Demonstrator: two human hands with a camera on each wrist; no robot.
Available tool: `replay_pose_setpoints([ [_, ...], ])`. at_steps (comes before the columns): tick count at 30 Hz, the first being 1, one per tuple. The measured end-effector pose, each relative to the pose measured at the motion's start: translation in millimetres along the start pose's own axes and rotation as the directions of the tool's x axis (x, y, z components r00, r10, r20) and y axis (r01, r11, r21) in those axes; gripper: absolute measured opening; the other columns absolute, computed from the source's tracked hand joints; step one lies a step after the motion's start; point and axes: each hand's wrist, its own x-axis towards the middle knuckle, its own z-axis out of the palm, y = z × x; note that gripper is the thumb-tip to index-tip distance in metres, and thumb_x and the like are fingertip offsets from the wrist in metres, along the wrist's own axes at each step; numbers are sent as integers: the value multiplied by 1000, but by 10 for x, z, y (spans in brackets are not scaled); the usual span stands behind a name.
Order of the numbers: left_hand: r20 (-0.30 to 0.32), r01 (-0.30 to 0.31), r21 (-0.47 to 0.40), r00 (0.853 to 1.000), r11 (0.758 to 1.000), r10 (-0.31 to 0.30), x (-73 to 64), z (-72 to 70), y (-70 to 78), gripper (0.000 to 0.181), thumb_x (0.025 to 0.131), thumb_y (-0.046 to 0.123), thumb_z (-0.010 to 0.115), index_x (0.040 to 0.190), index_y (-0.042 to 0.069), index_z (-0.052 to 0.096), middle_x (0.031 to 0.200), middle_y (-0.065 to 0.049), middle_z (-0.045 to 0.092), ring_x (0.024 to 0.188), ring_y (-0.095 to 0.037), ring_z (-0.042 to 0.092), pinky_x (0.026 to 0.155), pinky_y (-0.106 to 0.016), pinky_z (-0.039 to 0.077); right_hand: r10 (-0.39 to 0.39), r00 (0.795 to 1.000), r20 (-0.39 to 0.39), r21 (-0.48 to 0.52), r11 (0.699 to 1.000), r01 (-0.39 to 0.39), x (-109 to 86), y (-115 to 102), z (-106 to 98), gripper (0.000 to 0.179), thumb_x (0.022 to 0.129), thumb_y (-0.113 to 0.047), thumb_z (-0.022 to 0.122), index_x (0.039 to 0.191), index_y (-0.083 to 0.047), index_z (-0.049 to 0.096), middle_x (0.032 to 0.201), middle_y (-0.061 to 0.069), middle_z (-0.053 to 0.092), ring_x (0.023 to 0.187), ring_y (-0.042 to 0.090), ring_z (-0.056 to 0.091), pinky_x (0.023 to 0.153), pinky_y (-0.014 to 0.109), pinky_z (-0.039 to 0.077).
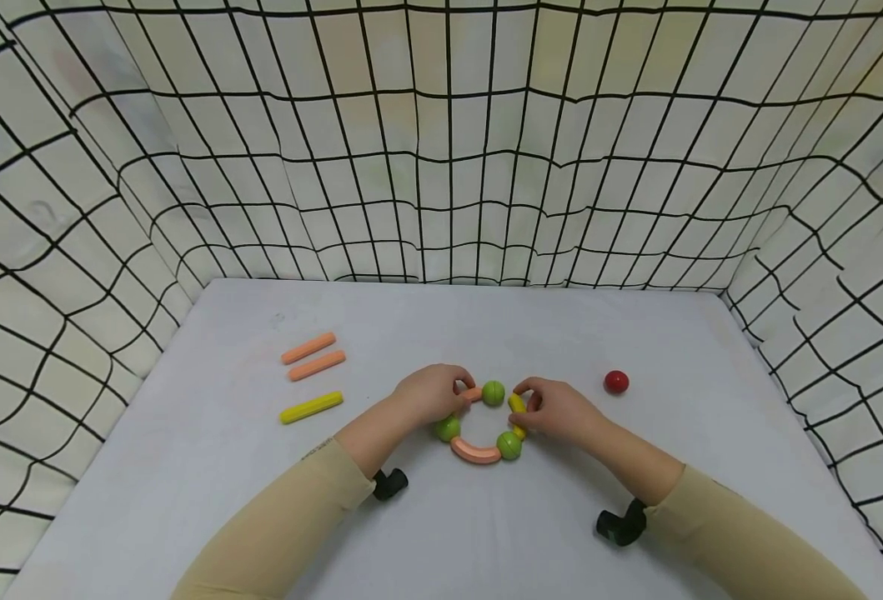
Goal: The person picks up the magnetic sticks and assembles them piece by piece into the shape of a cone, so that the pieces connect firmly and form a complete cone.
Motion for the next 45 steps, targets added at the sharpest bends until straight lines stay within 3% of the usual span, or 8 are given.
replay_pose_setpoints([
  [23,-13,-12,-28,1000,1000,11,-8,43,17,34,91,23,70,124,17,65,96,0,66,70,-14,58,65,-30,46,-12,1000,-17,4,1000,12,3,-64,-15,37,87,-23,75,121,-12,65,81,1,58,71,17,52,63,29,45],
  [34,-16,-18,-35,1000,999,17,13,42,5,32,93,24,68,124,16,64,92,1,63,73,-15,59,68,-32,46,-11,1000,-29,-3,1000,11,33,-77,-38,36,88,-23,75,121,-12,66,85,1,58,76,18,53,66,30,46],
  [45,-26,-25,-21,999,999,24,10,18,-9,36,93,24,69,127,16,63,101,-2,64,78,-15,58,75,-35,48,-11,1000,-15,22,1000,11,107,-72,-48,37,89,-25,74,123,-14,69,91,1,60,82,20,54,68,30,48],
])
